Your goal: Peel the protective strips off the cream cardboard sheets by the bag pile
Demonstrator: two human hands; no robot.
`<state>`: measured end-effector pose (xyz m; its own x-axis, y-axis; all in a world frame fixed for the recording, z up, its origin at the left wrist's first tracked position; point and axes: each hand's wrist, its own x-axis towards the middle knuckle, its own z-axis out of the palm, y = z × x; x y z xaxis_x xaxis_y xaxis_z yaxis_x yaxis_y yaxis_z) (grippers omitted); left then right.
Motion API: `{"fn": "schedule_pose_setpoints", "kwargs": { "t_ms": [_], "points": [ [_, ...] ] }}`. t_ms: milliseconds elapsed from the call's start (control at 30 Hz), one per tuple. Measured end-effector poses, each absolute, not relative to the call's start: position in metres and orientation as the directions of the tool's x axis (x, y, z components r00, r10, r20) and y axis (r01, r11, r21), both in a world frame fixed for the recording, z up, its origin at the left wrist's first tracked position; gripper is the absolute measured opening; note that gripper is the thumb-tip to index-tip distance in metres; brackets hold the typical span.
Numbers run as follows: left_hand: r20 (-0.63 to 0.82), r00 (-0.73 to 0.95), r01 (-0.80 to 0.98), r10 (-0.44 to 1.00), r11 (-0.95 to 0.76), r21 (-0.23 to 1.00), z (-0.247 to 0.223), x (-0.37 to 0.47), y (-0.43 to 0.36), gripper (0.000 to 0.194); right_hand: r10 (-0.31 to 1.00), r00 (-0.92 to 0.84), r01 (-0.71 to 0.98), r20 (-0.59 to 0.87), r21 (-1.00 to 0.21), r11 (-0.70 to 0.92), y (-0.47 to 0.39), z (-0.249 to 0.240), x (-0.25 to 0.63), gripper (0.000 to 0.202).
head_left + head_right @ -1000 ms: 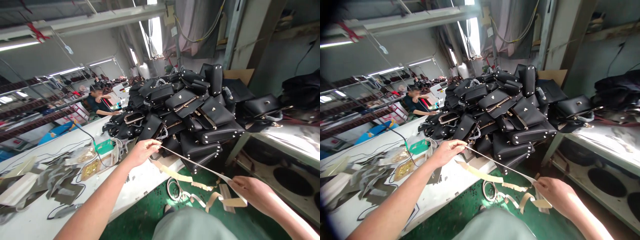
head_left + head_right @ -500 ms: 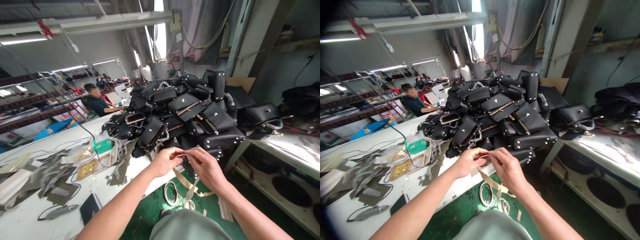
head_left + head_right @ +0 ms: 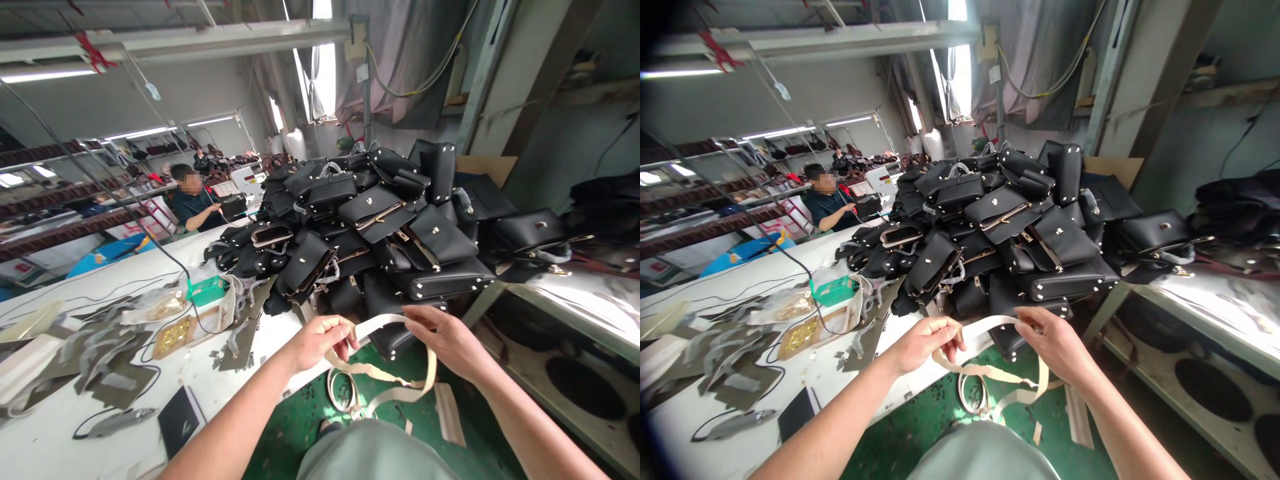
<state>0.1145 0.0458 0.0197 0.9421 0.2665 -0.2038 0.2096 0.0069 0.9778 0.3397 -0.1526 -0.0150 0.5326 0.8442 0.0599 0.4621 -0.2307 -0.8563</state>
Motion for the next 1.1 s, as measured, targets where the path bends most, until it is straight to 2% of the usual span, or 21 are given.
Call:
{"fn": "schedule_pose_setpoints", "kwargs": {
  "t_ms": [133, 233, 300, 400, 500, 667, 867, 1000, 1100],
  "points": [
    [-0.246, 0.947, 0.228, 0.207, 0.109, 0.968, 0.028, 0.123, 0.038, 0.044, 0.896, 0.381, 0.48, 0.227, -0.877, 0.019, -0.147, -0.01, 0.315, 0.052],
    [-0.261, 0.951, 0.232, 0.168, 0.17, 0.958, 0.032, 0.13, 0.034, 0.041, 0.926, 0.274, 0.377, 0.26, -0.915, 0.146, -0.137, 0.001, 0.294, 0.036],
    [-0.266, 0.948, 0.23, 0.173, 0.203, 0.952, 0.034, 0.132, 0.033, 0.04, 0.933, 0.296, 0.279, 0.206, -0.952, 0.122, -0.133, 0.005, 0.285, 0.026],
    [-0.268, 0.937, 0.214, 0.226, 0.236, 0.948, 0.031, 0.134, 0.031, 0.039, 0.908, 0.396, 0.136, 0.134, -0.987, 0.086, -0.13, 0.002, 0.278, 0.027],
    [-0.271, 0.913, 0.197, 0.305, 0.25, 0.948, 0.02, 0.133, 0.026, 0.039, 0.888, 0.448, 0.062, 0.102, -0.995, 0.083, -0.128, -0.006, 0.274, 0.03],
    [-0.242, 0.886, 0.172, 0.395, 0.204, 0.964, -0.001, 0.132, 0.021, 0.036, 0.845, 0.529, 0.053, 0.071, -0.997, 0.051, -0.12, -0.01, 0.267, 0.054],
    [-0.109, 0.842, 0.153, 0.529, -0.041, 0.987, -0.023, 0.119, 0.022, 0.035, 0.905, 0.424, 0.095, 0.026, -0.995, -0.016, -0.108, -0.017, 0.256, 0.041],
    [-0.128, 0.808, 0.171, 0.576, -0.021, 0.985, -0.037, 0.101, 0.023, 0.036, 0.864, 0.503, 0.103, -0.014, -0.992, -0.075, -0.091, -0.036, 0.241, 0.038],
    [-0.137, 0.795, 0.148, 0.591, 0.03, 0.989, -0.047, 0.082, 0.03, 0.031, 0.875, 0.466, -0.017, -0.128, -0.991, -0.136, -0.071, -0.052, 0.224, 0.039]
  ]
}}
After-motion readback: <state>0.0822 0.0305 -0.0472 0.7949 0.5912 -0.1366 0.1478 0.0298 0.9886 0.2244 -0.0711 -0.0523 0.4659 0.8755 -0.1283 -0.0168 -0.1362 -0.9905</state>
